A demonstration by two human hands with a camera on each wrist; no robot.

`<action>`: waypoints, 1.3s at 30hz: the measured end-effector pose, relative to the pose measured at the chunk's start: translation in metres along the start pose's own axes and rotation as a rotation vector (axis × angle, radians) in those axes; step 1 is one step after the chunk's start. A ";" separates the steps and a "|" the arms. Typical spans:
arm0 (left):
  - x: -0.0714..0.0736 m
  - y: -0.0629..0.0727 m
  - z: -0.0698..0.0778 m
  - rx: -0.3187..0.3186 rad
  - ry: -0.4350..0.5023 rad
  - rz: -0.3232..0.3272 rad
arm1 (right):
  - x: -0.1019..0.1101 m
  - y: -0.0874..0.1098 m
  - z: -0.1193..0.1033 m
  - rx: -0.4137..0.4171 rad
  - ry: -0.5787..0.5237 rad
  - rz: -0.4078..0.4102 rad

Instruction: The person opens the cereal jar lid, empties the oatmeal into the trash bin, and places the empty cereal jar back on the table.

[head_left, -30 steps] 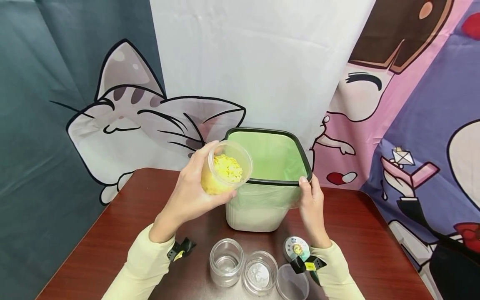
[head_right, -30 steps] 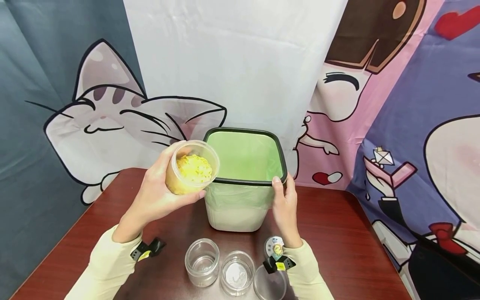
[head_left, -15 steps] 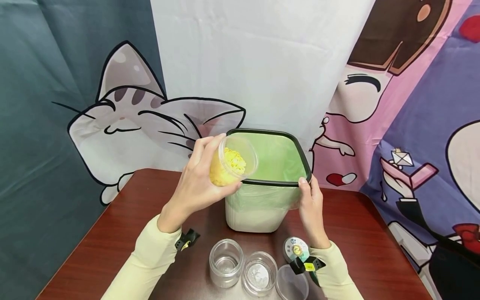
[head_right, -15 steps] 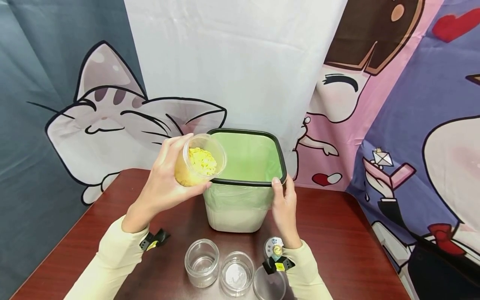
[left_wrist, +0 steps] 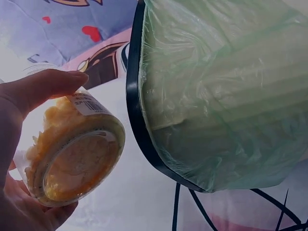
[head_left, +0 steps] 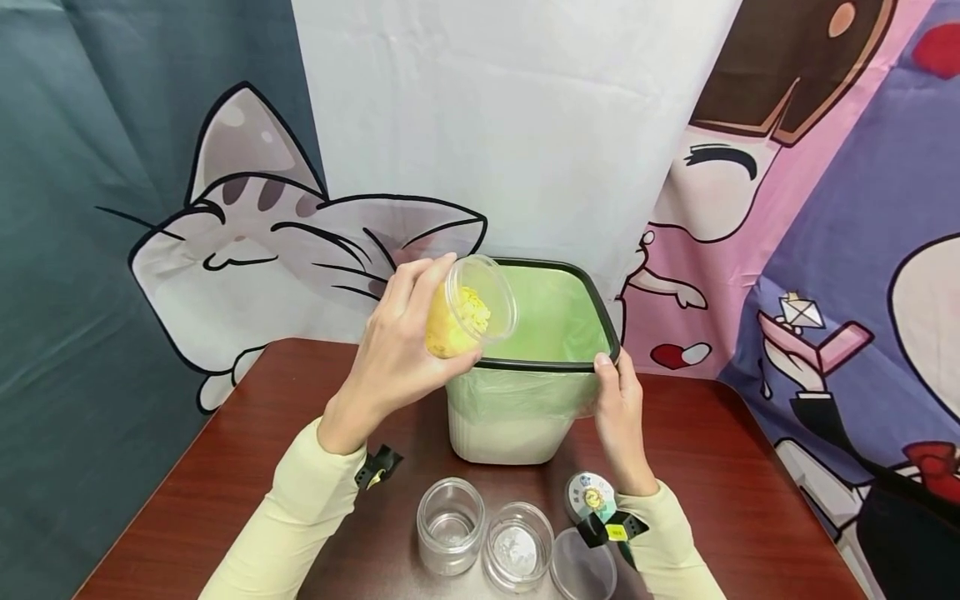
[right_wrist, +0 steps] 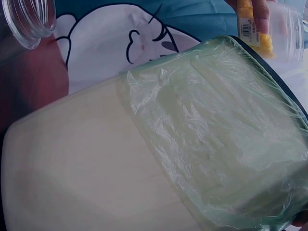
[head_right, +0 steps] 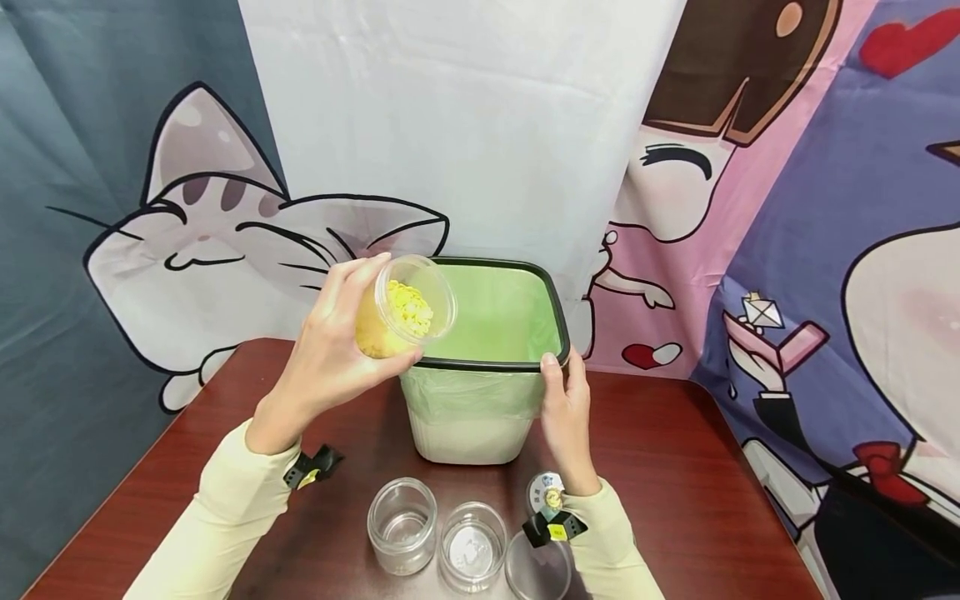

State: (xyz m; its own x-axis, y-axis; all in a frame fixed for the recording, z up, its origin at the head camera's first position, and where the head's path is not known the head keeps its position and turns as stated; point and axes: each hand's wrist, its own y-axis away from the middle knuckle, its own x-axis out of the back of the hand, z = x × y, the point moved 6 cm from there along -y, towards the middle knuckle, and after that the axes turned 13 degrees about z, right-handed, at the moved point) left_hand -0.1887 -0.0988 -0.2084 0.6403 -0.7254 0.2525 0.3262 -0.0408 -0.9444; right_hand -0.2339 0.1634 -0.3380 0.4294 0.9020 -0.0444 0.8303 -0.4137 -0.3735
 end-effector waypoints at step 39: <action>-0.025 0.001 0.001 -0.220 -0.250 -0.066 | 0.001 0.002 -0.002 0.013 0.024 0.024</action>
State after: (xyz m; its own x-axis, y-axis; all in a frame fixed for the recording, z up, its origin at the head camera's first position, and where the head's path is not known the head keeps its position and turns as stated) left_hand -0.2041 -0.0798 -0.2155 0.7828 -0.5261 0.3324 0.2319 -0.2491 -0.9403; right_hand -0.2316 0.1629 -0.3364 0.4574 0.8887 -0.0316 0.8153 -0.4333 -0.3842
